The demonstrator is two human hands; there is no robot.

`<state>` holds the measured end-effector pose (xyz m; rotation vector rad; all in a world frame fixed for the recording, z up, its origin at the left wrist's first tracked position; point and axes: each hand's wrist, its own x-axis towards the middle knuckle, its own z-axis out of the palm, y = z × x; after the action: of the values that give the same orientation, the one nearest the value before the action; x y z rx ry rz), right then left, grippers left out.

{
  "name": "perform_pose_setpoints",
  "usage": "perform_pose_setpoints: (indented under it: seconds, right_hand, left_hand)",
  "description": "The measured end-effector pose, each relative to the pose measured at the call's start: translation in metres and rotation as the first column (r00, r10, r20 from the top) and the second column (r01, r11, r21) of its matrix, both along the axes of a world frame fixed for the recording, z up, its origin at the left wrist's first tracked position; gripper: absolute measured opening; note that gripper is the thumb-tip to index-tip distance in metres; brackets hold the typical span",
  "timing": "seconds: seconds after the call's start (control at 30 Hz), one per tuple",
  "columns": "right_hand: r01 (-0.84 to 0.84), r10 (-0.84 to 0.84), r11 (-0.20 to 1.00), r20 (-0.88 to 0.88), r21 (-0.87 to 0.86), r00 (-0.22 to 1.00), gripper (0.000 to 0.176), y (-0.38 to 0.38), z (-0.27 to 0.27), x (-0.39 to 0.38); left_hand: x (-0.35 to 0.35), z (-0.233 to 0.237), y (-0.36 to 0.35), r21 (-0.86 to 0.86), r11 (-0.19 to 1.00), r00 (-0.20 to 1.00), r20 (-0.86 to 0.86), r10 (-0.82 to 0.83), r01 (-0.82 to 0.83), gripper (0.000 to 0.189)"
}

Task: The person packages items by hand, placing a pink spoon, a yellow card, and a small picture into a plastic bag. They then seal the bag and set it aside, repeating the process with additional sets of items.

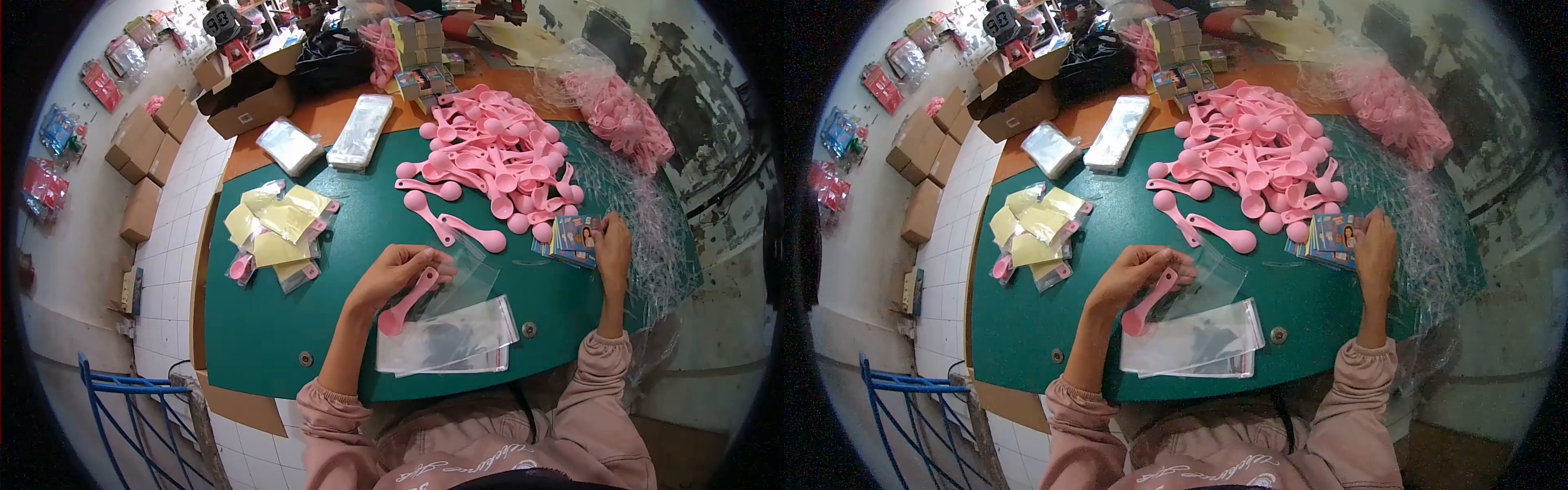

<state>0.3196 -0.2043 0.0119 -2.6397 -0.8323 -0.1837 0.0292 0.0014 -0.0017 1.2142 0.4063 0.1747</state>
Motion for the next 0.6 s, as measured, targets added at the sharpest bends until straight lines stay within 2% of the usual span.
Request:
perform_pose_setpoints:
  seconds: [0.1,0.13,0.2,0.27,0.33,0.37,0.43,0.47,0.53,0.6]
  right_hand:
    - [-0.030,0.032,0.999,0.078,-0.027,0.996,0.018,-0.006,-0.004,0.005]
    - [-0.040,0.042,0.999,0.080,-0.023,0.996,0.018,0.001,0.014,-0.005]
    - [-0.220,0.249,0.956,-0.137,0.196,0.959,0.016,0.014,0.053,-0.034]
    - [-0.410,0.568,0.745,-0.178,0.527,0.803,0.014,0.041,0.053,-0.055]
    - [-0.483,0.700,0.676,-0.279,0.557,0.657,0.017,0.069,0.050,-0.072]
    - [-0.488,0.707,0.669,-0.276,0.561,0.651,0.017,0.079,0.042,-0.074]
    - [-0.565,0.802,0.596,-0.446,0.570,0.397,0.017,0.097,0.029,-0.078]
    - [-0.570,0.808,0.588,-0.443,0.573,0.389,0.017,0.099,0.030,-0.079]
    - [-0.705,0.825,0.520,-0.498,0.482,0.268,0.017,0.097,0.036,-0.084]
    - [-0.699,0.817,0.515,-0.531,0.497,0.224,0.018,0.098,0.031,-0.088]
  left_hand:
    - [0.000,0.000,0.000,0.015,1.000,1.000,0.005,0.009,-0.009,0.036]
    - [0.000,0.001,0.001,0.014,1.000,1.000,0.010,0.014,-0.014,0.036]
    - [0.000,0.001,0.001,-0.003,1.000,0.999,0.029,0.024,-0.024,0.036]
    - [0.000,0.000,0.001,-0.019,1.000,0.999,0.044,0.019,-0.018,0.036]
    - [-0.001,0.001,0.003,0.047,0.999,0.999,0.039,0.018,-0.020,0.036]
    - [-0.002,0.002,0.003,0.052,0.998,0.999,0.038,0.026,-0.028,0.036]
    - [-0.004,0.003,0.003,0.000,0.996,0.996,0.005,0.089,-0.089,0.034]
    - [-0.006,0.003,0.006,0.005,0.995,0.995,0.004,0.098,-0.098,0.034]
    - [-0.008,0.000,0.011,0.157,0.988,0.997,-0.075,0.011,0.001,0.032]
    - [-0.006,-0.002,0.008,0.197,0.980,0.998,-0.063,-0.027,0.039,0.032]
